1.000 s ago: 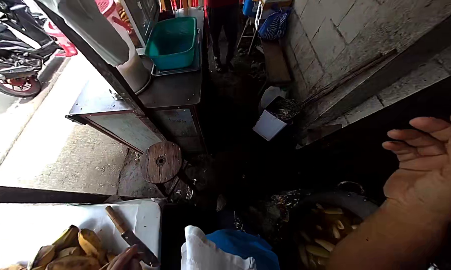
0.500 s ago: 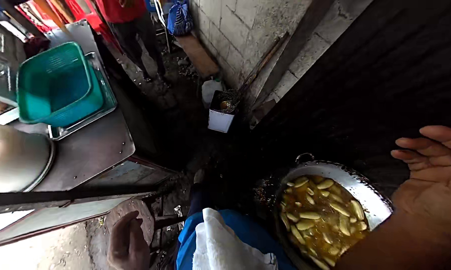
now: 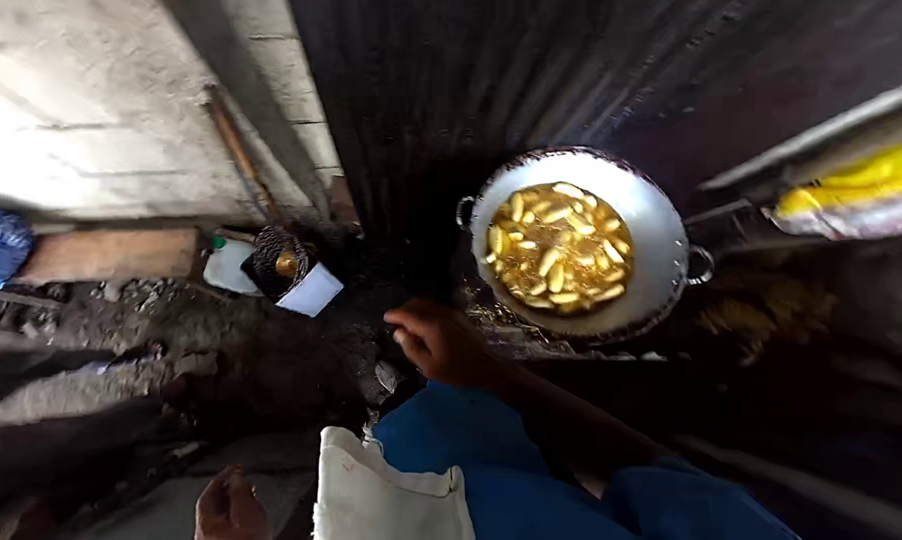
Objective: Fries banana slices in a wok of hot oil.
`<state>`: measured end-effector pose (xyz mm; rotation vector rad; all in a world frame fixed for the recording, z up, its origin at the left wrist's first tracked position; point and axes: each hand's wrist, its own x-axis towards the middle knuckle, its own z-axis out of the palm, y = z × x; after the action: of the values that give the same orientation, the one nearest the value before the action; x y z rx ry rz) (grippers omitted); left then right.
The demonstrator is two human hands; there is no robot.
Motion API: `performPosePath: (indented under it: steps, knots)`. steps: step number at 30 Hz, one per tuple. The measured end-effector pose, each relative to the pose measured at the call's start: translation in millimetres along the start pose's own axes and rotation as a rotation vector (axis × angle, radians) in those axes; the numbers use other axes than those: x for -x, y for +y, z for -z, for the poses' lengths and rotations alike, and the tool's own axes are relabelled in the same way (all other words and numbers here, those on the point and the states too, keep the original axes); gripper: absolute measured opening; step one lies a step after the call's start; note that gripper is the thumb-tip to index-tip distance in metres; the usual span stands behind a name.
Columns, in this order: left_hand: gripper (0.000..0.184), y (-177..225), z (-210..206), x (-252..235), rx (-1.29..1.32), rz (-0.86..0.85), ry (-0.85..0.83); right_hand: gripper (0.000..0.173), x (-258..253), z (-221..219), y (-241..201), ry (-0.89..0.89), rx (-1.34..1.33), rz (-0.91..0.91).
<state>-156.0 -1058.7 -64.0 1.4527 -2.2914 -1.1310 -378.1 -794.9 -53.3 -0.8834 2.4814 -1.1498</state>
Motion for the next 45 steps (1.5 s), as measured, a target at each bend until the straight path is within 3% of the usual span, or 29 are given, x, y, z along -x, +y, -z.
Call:
performPosePath:
  steps: [2,6,9,16,21,25,30,34,38,41,45]
  knots:
    - [0.036,14,-7,-23,-0.054,-0.009,-0.065,0.035,19,-13,9,-0.068,0.022,-0.024]
    - [0.033,3,-37,-63,-0.028,-0.149,-0.117,0.036,51,-5,25,-0.143,0.078,-0.168]
    - [0.031,0,-78,-85,-0.002,-0.273,-0.21,0.038,76,14,39,-0.021,0.114,-0.282]
    - [0.032,28,-138,-102,-0.268,-0.533,-0.497,0.038,145,27,68,0.218,0.152,-0.647]
    - [0.04,80,-161,-175,-0.404,-0.614,-0.576,0.038,167,2,60,0.27,0.163,-0.824]
    - [0.045,132,-184,-269,-0.302,-0.553,-0.526,0.035,145,-32,46,0.434,0.141,-0.804]
    - [0.063,168,-212,-384,-0.077,-0.436,-0.419,0.037,85,-67,15,0.288,0.195,-0.726]
    - [0.073,191,-235,-451,-0.011,-0.361,-0.388,0.043,58,-85,-10,0.345,0.228,-0.694]
    - [0.083,199,-257,-487,0.053,-0.301,-0.498,0.036,55,-96,-35,0.267,0.172,-0.918]
    - [0.077,205,-272,-499,0.12,-0.283,-0.589,0.037,47,-97,-53,0.184,0.113,-1.053]
    - [0.072,200,-298,-526,0.071,-0.335,-0.549,0.039,34,-98,-58,0.152,0.075,-1.058]
